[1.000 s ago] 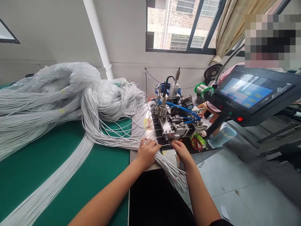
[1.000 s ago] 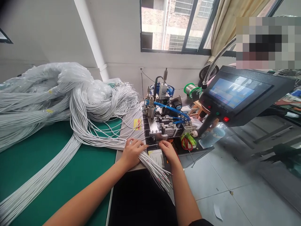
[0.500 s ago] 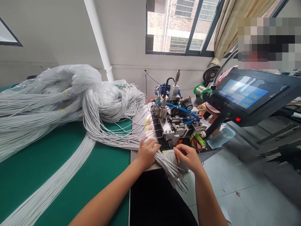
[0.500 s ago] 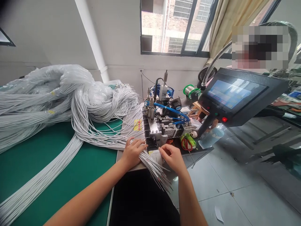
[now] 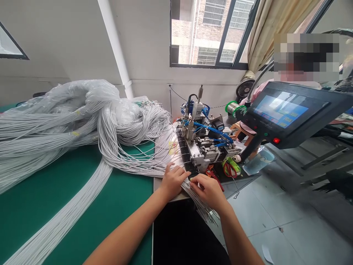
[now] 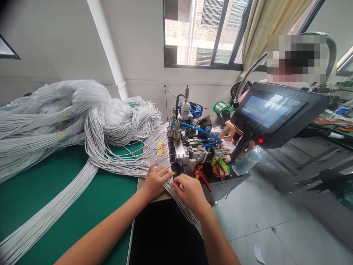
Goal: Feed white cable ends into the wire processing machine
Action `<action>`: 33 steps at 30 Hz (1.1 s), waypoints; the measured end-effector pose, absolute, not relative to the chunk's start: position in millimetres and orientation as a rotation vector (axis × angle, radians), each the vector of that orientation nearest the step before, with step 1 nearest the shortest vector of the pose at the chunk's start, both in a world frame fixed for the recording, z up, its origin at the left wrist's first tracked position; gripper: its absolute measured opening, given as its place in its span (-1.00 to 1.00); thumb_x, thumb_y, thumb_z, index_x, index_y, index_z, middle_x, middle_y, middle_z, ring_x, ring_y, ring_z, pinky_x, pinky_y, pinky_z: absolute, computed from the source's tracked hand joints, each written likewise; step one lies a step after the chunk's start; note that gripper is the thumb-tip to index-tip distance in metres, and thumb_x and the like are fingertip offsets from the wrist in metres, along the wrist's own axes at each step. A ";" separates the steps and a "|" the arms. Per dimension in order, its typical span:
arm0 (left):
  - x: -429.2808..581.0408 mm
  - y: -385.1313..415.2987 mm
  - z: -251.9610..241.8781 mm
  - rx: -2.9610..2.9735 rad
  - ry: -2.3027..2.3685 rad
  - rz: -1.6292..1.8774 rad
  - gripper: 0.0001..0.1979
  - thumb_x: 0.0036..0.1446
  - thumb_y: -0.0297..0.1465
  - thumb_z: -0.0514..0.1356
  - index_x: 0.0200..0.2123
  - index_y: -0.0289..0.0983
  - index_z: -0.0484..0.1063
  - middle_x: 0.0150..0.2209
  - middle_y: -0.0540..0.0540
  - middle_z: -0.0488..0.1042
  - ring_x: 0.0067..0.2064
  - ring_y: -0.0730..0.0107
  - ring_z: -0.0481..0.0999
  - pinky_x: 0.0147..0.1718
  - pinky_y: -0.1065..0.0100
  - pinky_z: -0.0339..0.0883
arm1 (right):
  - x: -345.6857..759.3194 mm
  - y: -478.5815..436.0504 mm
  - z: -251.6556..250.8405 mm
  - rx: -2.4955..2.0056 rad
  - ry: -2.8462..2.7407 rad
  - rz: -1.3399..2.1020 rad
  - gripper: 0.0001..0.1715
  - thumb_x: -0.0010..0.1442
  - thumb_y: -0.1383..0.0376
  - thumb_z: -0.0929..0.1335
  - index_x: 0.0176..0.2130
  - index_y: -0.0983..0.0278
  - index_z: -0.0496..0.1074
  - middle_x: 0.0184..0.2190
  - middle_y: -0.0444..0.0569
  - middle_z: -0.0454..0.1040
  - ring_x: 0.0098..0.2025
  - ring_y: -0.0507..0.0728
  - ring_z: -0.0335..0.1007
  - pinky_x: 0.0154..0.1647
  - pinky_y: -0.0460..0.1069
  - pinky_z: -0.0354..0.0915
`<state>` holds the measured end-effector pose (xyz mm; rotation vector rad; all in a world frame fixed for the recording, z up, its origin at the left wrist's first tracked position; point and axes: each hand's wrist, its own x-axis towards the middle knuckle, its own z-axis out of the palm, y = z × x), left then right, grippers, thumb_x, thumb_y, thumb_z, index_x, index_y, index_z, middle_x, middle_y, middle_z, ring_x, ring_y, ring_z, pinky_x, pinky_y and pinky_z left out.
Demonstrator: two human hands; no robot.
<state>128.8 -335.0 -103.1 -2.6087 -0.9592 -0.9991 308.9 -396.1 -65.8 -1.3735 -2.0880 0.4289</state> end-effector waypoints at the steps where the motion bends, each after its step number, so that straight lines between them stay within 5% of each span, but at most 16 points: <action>1: 128.7 -335.4 -102.8 -2.603 -0.950 -0.989 -0.71 0.10 -0.55 0.10 -0.15 -0.15 0.45 -0.40 0.01 0.48 -0.30 0.36 0.43 0.04 0.15 -0.01 | 308.4 -395.0 -65.9 -1.372 -2.056 0.409 -0.77 0.27 0.23 0.25 -0.37 0.21 0.44 -0.41 -0.05 0.46 -0.41 0.08 0.31 -0.38 -0.04 0.16; 7: 128.3 -338.7 -99.8 -2.554 -0.903 -0.994 -0.75 0.24 -0.44 0.08 -0.04 -0.16 0.42 -0.48 0.03 0.47 -0.36 0.39 0.42 -0.01 0.18 0.03 | 324.3 -389.8 -65.6 -1.376 -1.671 0.517 -0.68 0.22 0.13 0.30 -0.49 0.24 0.34 -0.56 -0.09 0.35 -0.52 0.07 0.22 -0.48 -0.04 0.15; 13: 127.1 -339.4 -99.5 -2.512 -0.873 -1.081 -0.70 0.23 -0.47 0.04 -0.01 -0.15 0.42 -0.24 -0.04 0.54 -0.29 0.40 0.46 -0.01 0.19 0.02 | 345.6 -380.9 -68.7 -1.434 -1.485 0.646 -0.63 0.17 0.03 0.34 -0.46 0.26 0.38 -0.57 -0.09 0.34 -0.52 0.07 0.21 -0.50 -0.05 0.16; 18: 128.5 -338.1 -102.7 -2.565 -0.863 -0.979 -0.76 0.24 -0.44 0.02 -0.15 -0.19 0.46 -0.46 0.01 0.45 -0.40 0.44 0.40 -0.08 0.24 0.07 | 342.7 -366.2 -82.5 -1.336 -1.431 0.801 -0.57 0.15 -0.04 0.34 -0.41 0.27 0.41 -0.54 -0.09 0.36 -0.51 0.06 0.23 -0.49 -0.06 0.19; 26: 126.2 -339.7 -100.0 -2.525 -0.788 -0.998 -0.59 0.24 -0.58 -0.08 -0.01 -0.14 0.41 -0.53 0.05 0.40 -0.48 0.48 0.34 -0.14 0.27 0.06 | 342.3 -355.2 -85.8 -1.269 -1.368 1.038 -0.54 0.07 -0.07 0.38 -0.46 0.28 0.38 -0.59 -0.16 0.27 -0.58 0.00 0.07 -0.57 -0.08 0.03; 33: 125.7 -342.4 -96.7 -2.497 -0.840 -1.153 -0.71 0.27 -0.47 0.02 -0.01 -0.18 0.42 -0.28 -0.02 0.54 -0.29 0.41 0.46 -0.09 0.23 0.06 | 347.6 -353.3 -88.7 -1.278 -1.384 0.988 -0.58 0.13 -0.01 0.37 -0.46 0.29 0.37 -0.58 -0.15 0.26 -0.55 0.01 0.10 -0.53 -0.08 0.05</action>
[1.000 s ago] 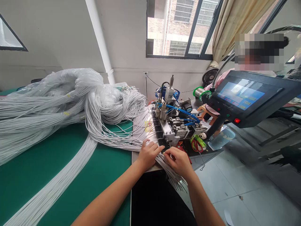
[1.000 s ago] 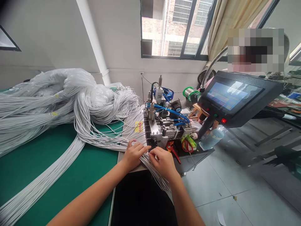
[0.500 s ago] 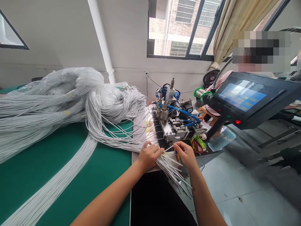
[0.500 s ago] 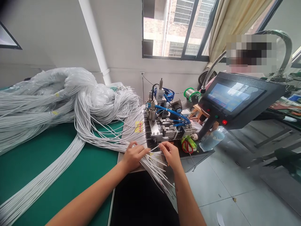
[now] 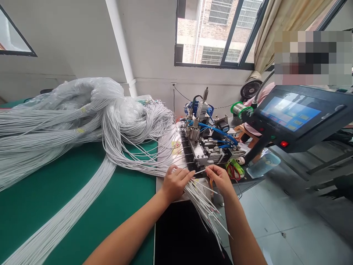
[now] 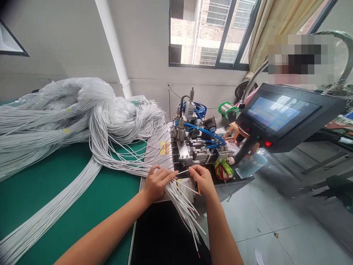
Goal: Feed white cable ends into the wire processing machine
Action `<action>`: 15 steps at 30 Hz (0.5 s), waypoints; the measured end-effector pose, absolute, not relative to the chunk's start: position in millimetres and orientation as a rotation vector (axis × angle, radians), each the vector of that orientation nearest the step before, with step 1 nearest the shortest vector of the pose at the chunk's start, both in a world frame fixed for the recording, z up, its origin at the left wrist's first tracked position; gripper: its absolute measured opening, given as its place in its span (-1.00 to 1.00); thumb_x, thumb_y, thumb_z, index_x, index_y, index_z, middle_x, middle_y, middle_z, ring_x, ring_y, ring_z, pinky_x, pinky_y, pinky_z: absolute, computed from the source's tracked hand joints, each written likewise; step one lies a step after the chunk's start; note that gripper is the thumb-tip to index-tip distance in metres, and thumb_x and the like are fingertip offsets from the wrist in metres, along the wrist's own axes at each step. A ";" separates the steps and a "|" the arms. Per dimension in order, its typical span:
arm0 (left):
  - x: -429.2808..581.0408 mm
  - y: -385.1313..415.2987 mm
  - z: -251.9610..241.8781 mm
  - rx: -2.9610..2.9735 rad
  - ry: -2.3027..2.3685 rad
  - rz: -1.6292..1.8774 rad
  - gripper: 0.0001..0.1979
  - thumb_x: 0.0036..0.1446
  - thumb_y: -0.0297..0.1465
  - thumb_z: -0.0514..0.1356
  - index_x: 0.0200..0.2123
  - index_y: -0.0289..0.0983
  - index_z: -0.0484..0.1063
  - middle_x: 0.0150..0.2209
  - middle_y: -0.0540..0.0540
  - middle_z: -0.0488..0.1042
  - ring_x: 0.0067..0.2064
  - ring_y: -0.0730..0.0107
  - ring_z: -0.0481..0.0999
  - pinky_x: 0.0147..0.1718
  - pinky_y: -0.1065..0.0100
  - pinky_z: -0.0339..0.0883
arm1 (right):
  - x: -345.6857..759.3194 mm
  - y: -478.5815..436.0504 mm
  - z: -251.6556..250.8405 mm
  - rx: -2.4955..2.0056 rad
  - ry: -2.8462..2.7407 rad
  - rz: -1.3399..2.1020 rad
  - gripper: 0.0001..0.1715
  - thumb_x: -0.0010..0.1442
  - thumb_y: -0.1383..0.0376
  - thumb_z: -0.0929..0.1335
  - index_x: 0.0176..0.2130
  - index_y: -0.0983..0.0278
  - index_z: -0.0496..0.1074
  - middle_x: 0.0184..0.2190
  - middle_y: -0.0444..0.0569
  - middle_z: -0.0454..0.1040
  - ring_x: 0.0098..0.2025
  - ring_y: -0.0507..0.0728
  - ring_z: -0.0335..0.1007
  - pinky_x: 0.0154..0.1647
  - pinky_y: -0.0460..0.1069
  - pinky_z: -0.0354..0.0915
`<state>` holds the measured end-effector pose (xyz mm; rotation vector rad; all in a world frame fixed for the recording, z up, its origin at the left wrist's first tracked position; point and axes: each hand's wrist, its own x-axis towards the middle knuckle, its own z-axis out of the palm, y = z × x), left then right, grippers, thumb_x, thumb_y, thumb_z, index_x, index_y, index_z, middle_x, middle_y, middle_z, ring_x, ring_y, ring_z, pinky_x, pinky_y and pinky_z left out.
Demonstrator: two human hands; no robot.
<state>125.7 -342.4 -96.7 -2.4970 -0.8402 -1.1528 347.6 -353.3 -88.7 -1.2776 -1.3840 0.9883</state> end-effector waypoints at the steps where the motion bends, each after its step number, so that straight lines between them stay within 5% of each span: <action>1: 126.6 -341.9 -97.5 -2.497 -0.835 -1.152 -0.71 0.26 -0.49 0.01 -0.03 -0.20 0.43 -0.31 -0.02 0.54 -0.30 0.41 0.46 -0.10 0.23 0.07 | 347.0 -352.4 -90.3 -1.275 -1.388 0.974 -0.58 0.15 -0.01 0.36 -0.45 0.29 0.36 -0.57 -0.15 0.26 -0.54 0.01 0.10 -0.53 -0.08 0.05; 8: 131.3 -335.9 -106.5 -2.544 -0.767 -0.982 -0.69 0.16 -0.58 -0.01 -0.16 -0.26 0.47 -0.48 -0.03 0.47 -0.42 0.42 0.39 -0.16 0.24 0.12 | 343.0 -350.4 -93.5 -1.212 -1.432 0.980 -0.63 0.20 0.04 0.32 -0.44 0.27 0.34 -0.54 -0.14 0.28 -0.54 0.01 0.12 -0.52 -0.08 0.10; 15: 133.7 -334.9 -105.7 -2.565 -0.838 -0.905 -0.60 0.12 -0.62 -0.02 -0.07 -0.17 0.43 -0.47 0.01 0.43 -0.40 0.43 0.39 -0.11 0.24 0.10 | 357.0 -350.3 -93.4 -1.425 -1.758 0.536 -0.71 0.21 0.16 0.29 -0.45 0.27 0.38 -0.53 -0.10 0.37 -0.46 0.08 0.24 -0.41 -0.06 0.15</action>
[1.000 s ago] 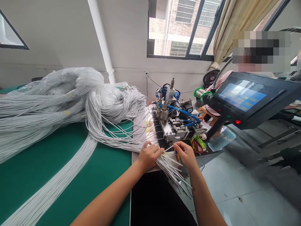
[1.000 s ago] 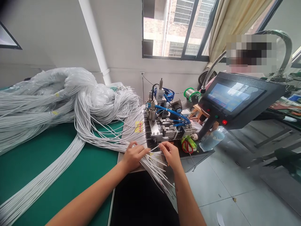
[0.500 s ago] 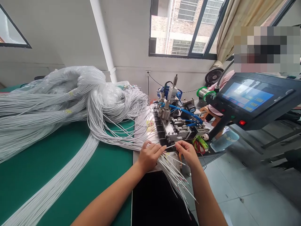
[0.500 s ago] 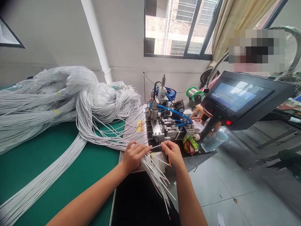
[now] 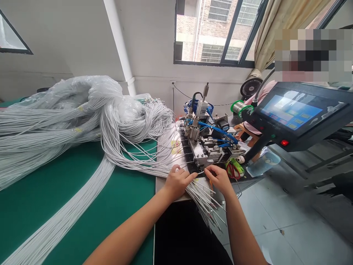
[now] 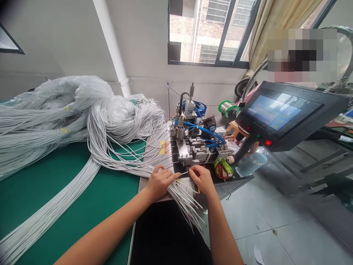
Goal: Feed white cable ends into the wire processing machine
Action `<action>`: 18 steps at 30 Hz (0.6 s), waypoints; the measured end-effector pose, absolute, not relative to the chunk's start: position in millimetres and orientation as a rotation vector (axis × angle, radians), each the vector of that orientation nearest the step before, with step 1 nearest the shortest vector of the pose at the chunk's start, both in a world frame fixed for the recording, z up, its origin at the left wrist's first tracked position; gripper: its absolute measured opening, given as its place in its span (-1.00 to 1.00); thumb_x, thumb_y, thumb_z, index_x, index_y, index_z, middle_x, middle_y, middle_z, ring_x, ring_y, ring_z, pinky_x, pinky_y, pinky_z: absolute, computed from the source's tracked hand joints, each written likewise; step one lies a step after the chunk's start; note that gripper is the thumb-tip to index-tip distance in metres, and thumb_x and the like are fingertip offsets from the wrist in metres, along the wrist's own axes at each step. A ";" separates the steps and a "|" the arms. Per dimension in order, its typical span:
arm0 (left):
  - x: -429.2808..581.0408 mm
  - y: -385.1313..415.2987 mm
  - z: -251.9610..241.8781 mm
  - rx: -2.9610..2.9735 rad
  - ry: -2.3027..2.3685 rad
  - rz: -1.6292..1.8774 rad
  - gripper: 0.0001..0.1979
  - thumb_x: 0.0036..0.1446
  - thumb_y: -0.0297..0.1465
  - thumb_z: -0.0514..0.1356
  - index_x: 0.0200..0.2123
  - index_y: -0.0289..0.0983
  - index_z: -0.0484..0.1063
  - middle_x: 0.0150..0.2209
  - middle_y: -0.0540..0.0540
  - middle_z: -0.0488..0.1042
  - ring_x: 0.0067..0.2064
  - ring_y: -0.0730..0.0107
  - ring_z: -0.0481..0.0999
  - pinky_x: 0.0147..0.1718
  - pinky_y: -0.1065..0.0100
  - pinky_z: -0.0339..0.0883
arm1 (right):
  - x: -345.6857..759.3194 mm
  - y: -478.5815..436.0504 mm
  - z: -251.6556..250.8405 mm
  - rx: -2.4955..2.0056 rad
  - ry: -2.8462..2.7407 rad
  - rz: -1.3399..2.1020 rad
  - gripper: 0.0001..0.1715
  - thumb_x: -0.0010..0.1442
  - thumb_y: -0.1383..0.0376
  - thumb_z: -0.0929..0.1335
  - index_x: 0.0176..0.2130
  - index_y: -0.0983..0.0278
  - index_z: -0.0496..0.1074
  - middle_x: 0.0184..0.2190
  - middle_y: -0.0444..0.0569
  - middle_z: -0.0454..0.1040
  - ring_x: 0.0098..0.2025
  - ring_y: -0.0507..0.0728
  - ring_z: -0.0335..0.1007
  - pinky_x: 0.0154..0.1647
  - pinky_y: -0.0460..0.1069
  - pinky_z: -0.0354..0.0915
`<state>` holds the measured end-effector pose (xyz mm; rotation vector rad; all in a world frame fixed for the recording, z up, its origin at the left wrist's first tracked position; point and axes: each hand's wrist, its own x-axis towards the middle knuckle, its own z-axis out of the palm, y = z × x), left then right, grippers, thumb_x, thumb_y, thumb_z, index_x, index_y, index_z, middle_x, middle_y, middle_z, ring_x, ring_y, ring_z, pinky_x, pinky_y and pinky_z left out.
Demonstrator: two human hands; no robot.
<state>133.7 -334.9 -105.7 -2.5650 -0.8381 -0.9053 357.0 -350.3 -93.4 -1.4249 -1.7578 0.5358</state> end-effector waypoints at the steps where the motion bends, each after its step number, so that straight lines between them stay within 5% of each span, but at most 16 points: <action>1: 133.9 -335.0 -105.1 -2.571 -0.858 -0.893 -0.60 0.12 -0.62 -0.01 -0.07 -0.16 0.43 -0.46 0.01 0.43 -0.39 0.42 0.40 -0.10 0.23 0.09 | 357.8 -349.2 -94.6 -1.446 -1.780 0.513 -0.72 0.20 0.17 0.28 -0.45 0.27 0.38 -0.53 -0.10 0.38 -0.46 0.08 0.25 -0.41 -0.05 0.15; 18: 136.4 -335.5 -105.8 -2.621 -1.014 -0.849 -0.59 0.04 -0.63 0.05 -0.07 -0.18 0.42 -0.38 -0.02 0.52 -0.32 0.33 0.41 -0.06 0.16 0.04 | 360.4 -332.2 -125.3 -1.375 -1.591 0.748 -0.68 0.11 0.10 0.30 -0.52 0.26 0.32 -0.58 -0.17 0.24 -0.49 0.05 0.14 -0.43 -0.07 0.10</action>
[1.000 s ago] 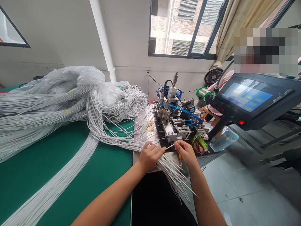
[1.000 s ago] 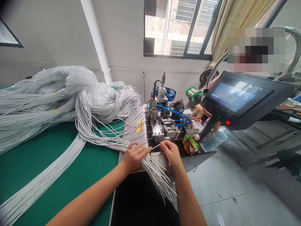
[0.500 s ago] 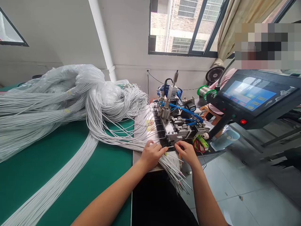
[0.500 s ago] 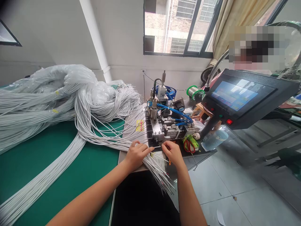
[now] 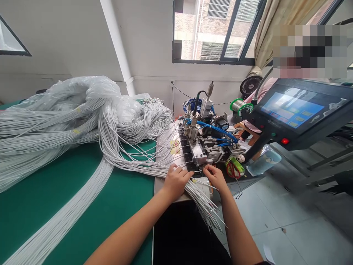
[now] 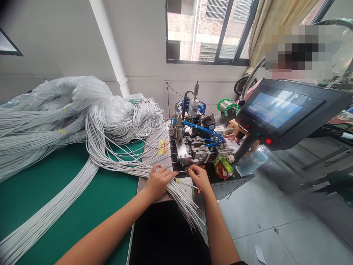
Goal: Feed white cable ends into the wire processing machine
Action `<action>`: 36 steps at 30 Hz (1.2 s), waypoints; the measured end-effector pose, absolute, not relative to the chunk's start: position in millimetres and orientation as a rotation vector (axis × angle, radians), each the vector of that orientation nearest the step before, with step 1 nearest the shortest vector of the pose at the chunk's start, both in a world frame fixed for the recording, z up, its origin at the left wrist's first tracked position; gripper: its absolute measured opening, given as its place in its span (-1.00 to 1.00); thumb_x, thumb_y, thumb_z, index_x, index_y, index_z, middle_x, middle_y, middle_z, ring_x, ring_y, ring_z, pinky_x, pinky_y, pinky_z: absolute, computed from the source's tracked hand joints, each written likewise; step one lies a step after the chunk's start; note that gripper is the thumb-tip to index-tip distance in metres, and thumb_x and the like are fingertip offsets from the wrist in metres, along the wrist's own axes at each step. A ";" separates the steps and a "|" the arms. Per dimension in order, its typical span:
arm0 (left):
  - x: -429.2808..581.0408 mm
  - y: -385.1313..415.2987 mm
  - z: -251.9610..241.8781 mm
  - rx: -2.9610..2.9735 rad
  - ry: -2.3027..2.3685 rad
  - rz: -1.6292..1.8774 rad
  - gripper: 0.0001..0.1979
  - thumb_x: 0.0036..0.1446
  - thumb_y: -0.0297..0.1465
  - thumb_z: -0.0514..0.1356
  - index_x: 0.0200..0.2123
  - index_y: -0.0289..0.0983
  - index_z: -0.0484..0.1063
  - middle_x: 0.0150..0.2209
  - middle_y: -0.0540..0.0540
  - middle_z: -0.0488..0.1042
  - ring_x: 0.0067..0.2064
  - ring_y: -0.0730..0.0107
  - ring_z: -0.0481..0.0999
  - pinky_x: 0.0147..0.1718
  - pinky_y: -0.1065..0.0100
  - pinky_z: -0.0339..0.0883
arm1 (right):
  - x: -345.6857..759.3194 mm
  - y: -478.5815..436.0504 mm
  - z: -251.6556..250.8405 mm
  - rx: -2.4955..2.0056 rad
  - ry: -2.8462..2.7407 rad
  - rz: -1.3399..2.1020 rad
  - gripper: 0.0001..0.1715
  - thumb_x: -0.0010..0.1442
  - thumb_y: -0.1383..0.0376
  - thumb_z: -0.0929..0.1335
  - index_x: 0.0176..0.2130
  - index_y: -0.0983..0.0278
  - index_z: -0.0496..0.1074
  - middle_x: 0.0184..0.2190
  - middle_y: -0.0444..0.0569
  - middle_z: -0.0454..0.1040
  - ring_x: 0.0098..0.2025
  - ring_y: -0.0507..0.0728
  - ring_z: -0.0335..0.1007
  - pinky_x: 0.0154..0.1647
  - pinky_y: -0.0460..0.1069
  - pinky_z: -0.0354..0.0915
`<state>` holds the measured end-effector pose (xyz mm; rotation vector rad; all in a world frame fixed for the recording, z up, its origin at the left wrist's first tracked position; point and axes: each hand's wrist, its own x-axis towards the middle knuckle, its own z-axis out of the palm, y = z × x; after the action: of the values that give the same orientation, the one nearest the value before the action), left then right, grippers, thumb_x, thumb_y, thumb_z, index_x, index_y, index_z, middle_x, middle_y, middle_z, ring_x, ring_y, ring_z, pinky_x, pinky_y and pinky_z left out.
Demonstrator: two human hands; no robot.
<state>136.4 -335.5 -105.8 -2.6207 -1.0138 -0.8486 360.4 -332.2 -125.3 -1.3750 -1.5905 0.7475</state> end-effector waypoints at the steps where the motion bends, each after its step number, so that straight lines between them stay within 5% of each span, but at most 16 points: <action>1: 136.4 -335.7 -105.8 -2.624 -1.017 -0.841 -0.59 0.05 -0.63 0.05 -0.07 -0.18 0.42 -0.38 -0.02 0.52 -0.32 0.33 0.41 -0.06 0.16 0.04 | 359.5 -331.3 -125.9 -1.368 -1.561 0.774 -0.69 0.09 0.10 0.31 -0.53 0.26 0.31 -0.59 -0.17 0.23 -0.49 0.04 0.13 -0.43 -0.07 0.09; 7: 136.6 -335.5 -106.7 -2.655 -1.063 -0.819 -0.62 0.07 -0.60 0.07 -0.08 -0.16 0.43 -0.34 -0.02 0.52 -0.27 0.30 0.41 -0.07 0.16 0.05 | 354.4 -324.2 -135.2 -1.325 -1.228 1.157 -0.70 -0.08 0.13 0.34 -0.63 0.25 0.24 -0.65 -0.21 0.15 -0.56 0.00 -0.01 -0.52 -0.08 -0.01; 24: 134.7 -338.4 -103.2 -2.631 -1.098 -0.829 -0.69 0.00 -0.58 0.10 -0.19 -0.22 0.47 -0.27 -0.09 0.53 -0.18 0.24 0.42 -0.06 0.13 0.08 | 353.9 -333.5 -135.2 -1.337 -1.126 1.234 -0.48 -0.14 -0.09 0.43 -0.60 0.27 0.27 -0.69 -0.25 0.12 -0.62 -0.05 -0.05 -0.60 -0.10 -0.08; 36: 133.9 -334.8 -112.1 -2.599 -1.055 -0.894 -0.54 -0.07 -0.64 0.09 -0.07 -0.28 0.45 0.02 -0.14 0.49 0.09 0.18 0.38 0.10 0.08 0.07 | 401.7 -380.4 -92.0 -1.346 -1.640 1.414 -0.46 0.13 -0.09 0.34 -0.42 0.35 0.48 -0.57 -0.11 0.36 -0.57 -0.03 0.11 -0.58 -0.11 -0.02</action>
<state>133.9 -334.8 -112.1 -2.5991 -1.0550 -0.8944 401.7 -380.4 -92.0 -1.3463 -1.6398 1.4144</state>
